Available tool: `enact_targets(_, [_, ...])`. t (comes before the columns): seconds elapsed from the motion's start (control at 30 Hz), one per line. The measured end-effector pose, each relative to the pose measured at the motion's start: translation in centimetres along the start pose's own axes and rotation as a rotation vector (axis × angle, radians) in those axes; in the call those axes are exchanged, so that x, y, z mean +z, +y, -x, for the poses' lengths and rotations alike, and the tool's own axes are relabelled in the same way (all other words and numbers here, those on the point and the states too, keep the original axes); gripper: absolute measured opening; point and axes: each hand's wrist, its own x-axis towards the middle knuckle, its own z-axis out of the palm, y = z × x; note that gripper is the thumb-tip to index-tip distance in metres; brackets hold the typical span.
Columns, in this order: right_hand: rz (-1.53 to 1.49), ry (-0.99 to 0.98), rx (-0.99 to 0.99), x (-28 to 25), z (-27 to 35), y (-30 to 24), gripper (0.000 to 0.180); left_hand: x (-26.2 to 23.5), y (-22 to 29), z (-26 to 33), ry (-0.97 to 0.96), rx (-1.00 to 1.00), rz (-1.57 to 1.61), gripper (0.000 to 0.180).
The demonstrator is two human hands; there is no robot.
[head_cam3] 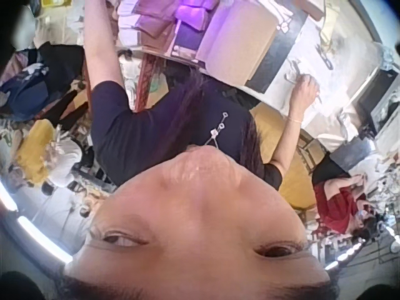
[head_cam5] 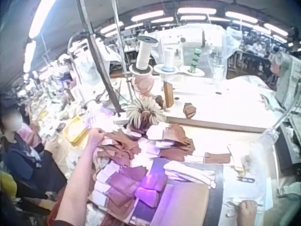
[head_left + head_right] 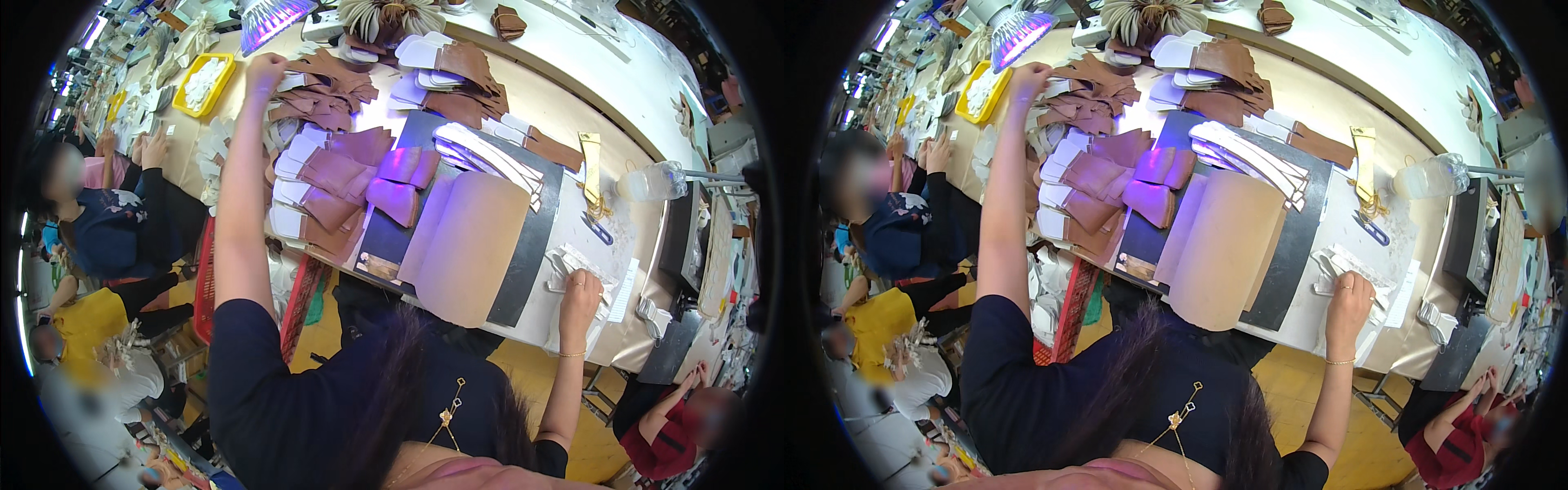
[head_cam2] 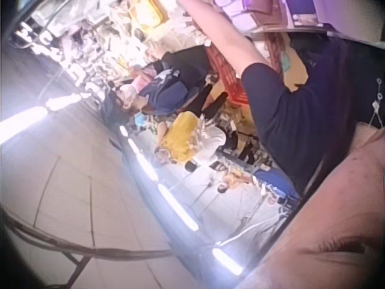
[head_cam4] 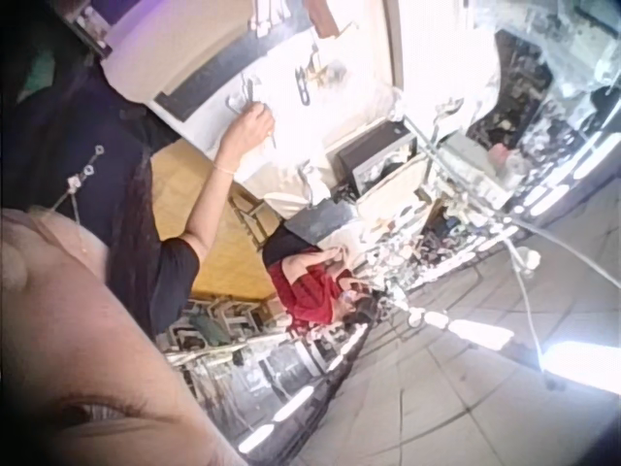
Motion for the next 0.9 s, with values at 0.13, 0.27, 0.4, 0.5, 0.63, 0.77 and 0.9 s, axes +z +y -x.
enact_targets(0.13, [0.009, -0.144, 0.048, -0.2, -0.4, 0.3, 0.008, -0.3, -5.2, -5.7, 0.013, -0.048, -0.369, 0.034])
enact_targets(0.27, [0.059, -0.269, 0.005, -1.2, -1.2, 0.3, 0.009, 0.3, -5.9, -7.6, -0.134, -0.088, -0.589, 0.047])
enact_targets(0.4, [-0.01, -0.319, -0.016, -2.3, -1.8, 0.5, 0.012, 0.6, -4.7, -8.0, -0.379, -0.348, -0.434, 0.046])
enact_targets(0.5, [-0.01, -0.488, -0.082, -3.0, -2.0, 1.0, 0.015, 0.2, -4.7, -8.5, -0.384, -0.345, -0.429, 0.043])
enact_targets(0.63, [-0.169, -0.615, -0.047, -3.6, -2.5, 1.7, 0.015, 0.4, -5.8, -9.6, -0.371, -0.341, -0.4, 0.039])
enact_targets(0.77, [-0.2, -0.748, -0.026, -3.8, -3.6, 2.3, 0.015, 0.7, -7.3, -10.8, -0.339, -0.335, -0.324, 0.036])
enact_targets(0.9, [-0.349, -0.795, 0.073, -3.9, -4.7, 3.1, 0.015, -0.9, -8.3, -11.2, -0.255, -0.323, 0.015, 0.033])
